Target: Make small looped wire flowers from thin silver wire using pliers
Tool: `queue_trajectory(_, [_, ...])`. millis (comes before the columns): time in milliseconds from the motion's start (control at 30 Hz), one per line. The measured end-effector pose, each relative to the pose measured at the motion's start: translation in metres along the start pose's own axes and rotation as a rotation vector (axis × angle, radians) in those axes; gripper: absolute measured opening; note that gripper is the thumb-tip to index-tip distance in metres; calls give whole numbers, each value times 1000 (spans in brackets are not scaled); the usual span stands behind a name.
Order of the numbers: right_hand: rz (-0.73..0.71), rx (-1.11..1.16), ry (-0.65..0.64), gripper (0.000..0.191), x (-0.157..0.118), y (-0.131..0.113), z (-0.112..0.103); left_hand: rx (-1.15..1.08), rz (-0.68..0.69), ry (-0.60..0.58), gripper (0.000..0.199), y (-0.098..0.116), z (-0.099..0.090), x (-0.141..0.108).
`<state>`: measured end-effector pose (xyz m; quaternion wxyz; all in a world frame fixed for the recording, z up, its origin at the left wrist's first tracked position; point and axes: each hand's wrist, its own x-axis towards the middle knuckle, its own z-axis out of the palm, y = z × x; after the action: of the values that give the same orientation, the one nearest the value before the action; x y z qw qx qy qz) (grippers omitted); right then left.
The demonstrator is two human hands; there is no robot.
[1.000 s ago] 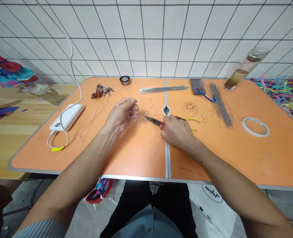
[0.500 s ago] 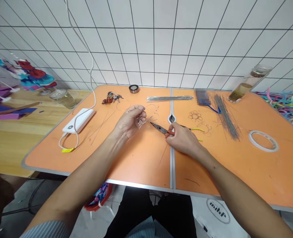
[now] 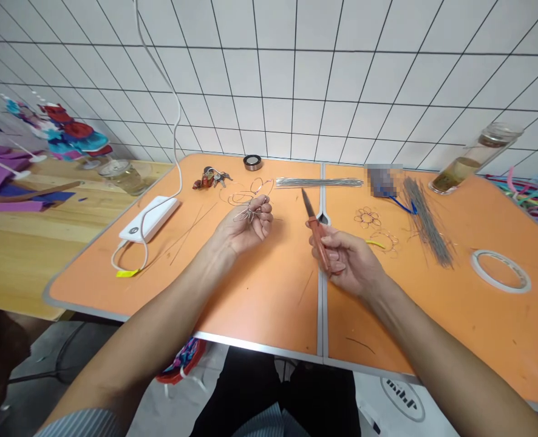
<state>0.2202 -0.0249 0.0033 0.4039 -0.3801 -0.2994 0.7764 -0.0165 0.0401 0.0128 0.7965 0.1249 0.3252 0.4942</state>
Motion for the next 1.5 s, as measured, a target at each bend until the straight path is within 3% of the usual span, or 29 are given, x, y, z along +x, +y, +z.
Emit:
queue_trajectory(100, [22,-42,28,41,-2,-2,3,0,8,-1,22,0,-3,2])
queue_trajectory(233, [-87,-70,3,47,-1,9,6,15,6,26,23,-1,-3,3])
queue_trajectory(367, [12,-94,-62,42,-1,24,8,15,14,63,23,0,0,1])
queue_trajectory(533, [-111,-331,-15,51,-4,31,6,12,9,31,17,1,-2,0])
queue_trajectory(800, [-175,-735,-61,47,-3,22,-3,-12,-1,-54,23,7,-3,-3])
queue_trajectory(1000, [-145,-805,-130,50,-3,18,-5,-15,-25,-47,24,8,-2,-3])
queue_trajectory(1267, [-154,-878,-135,52,-7,8,-3,54,-78,-151,22,7,-7,-1])
queue_trajectory(1500, [-161,-874,-146,55,-5,7,-6,93,-76,-151,23,0,-6,-3])
